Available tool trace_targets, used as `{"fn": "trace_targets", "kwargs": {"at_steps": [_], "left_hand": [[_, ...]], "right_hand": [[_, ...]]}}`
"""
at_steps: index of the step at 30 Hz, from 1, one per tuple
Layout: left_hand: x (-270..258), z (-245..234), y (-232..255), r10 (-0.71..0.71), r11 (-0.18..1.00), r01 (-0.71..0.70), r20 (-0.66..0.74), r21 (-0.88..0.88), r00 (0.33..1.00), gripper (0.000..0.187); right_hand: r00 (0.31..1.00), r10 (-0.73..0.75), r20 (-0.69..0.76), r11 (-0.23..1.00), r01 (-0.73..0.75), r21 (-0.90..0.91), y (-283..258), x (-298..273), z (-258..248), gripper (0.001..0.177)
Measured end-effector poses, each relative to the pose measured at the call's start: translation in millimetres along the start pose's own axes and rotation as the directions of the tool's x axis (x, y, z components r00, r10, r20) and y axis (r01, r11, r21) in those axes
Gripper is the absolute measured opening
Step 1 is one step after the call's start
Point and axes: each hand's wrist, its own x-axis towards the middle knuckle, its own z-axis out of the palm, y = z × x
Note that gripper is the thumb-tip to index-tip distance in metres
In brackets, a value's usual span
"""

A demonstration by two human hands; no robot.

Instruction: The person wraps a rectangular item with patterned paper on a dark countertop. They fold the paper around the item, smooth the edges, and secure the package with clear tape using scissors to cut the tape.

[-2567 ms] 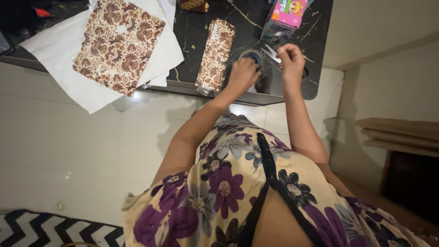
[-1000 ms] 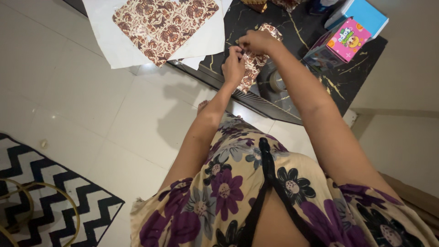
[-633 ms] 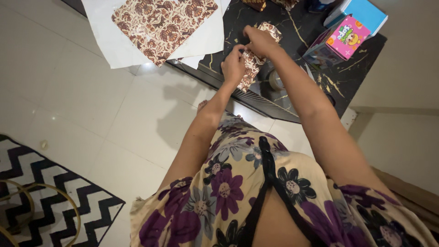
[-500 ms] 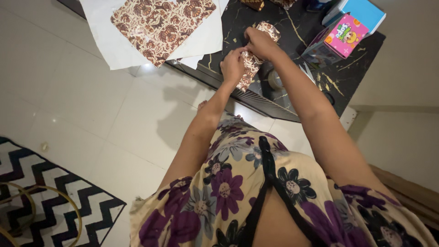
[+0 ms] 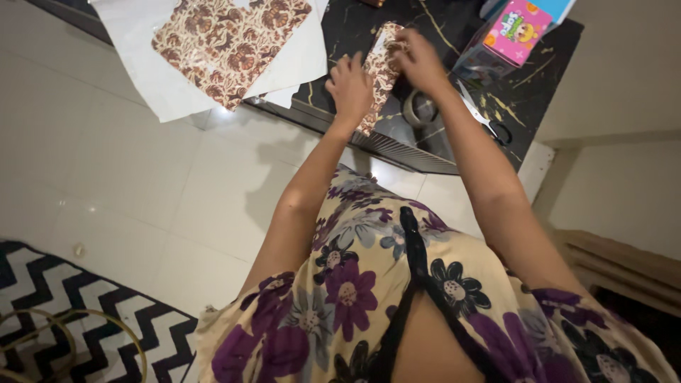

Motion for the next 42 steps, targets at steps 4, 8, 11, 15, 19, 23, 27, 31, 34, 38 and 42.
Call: {"fn": "trace_targets", "kwargs": {"at_steps": [4, 8, 11, 15, 19, 23, 27, 31, 34, 38, 42], "left_hand": [[-15.9, -3.2, 32.8, 0.397, 0.918, -0.390, 0.133, -0.076, 0.908, 0.034], [-41.0, 13.3, 61.2, 0.686, 0.718, -0.685, 0.296, -0.124, 0.665, 0.050], [-48.0, 30.3, 67.2, 0.748, 0.618, -0.786, 0.321, -0.017, 0.581, 0.043], [-47.6, 41.1, 71.3, 0.668, 0.743, -0.641, 0.288, -0.193, 0.687, 0.032], [-41.3, 25.4, 92.6, 0.528, 0.787, -0.399, 0.181, -0.470, 0.829, 0.042], [-35.9, -9.6, 123.4, 0.546, 0.687, -0.399, 0.069, -0.607, 0.835, 0.046], [-37.6, -48.4, 148.7, 0.581, 0.648, -0.386, 0.098, -0.657, 0.808, 0.040], [-40.5, -77.4, 172.5, 0.643, 0.595, -0.472, 0.034, -0.651, 0.765, 0.036], [-44.0, -89.6, 183.3, 0.678, 0.578, -0.550, -0.022, -0.602, 0.735, 0.032], [-47.6, -97.2, 191.4, 0.681, 0.599, -0.595, -0.050, -0.536, 0.731, 0.033], [-50.3, -99.8, 195.3, 0.703, 0.615, -0.662, -0.081, -0.428, 0.706, 0.029]], "right_hand": [[0.946, 0.095, -0.311, 0.994, -0.072, 0.085, 27.5, -39.9, -31.3, 0.022], [0.922, 0.226, -0.313, 0.941, -0.122, 0.317, 50.5, -76.8, -48.8, 0.016], [0.890, 0.264, -0.371, 0.924, -0.123, 0.363, 54.2, -102.5, -55.9, 0.013], [0.795, 0.272, -0.542, 0.906, -0.023, 0.422, 36.0, -131.1, -70.4, 0.013], [0.646, 0.470, -0.602, 0.836, -0.106, 0.539, -15.4, -151.7, -94.9, 0.020], [0.713, 0.320, -0.624, 0.923, -0.086, 0.375, -88.3, -160.6, -117.9, 0.030], [0.787, 0.132, -0.603, 0.991, -0.125, 0.054, -154.2, -161.8, -140.3, 0.036], [0.819, 0.008, -0.573, 0.982, -0.113, -0.149, -193.0, -155.0, -154.7, 0.040], [0.801, -0.071, -0.594, 0.951, -0.124, -0.282, -205.2, -152.7, -158.2, 0.036], [0.781, -0.125, -0.612, 0.916, -0.147, -0.374, -212.2, -150.7, -158.0, 0.027], [0.759, -0.099, -0.644, 0.934, -0.152, -0.323, -216.3, -149.6, -155.0, 0.017]]}}
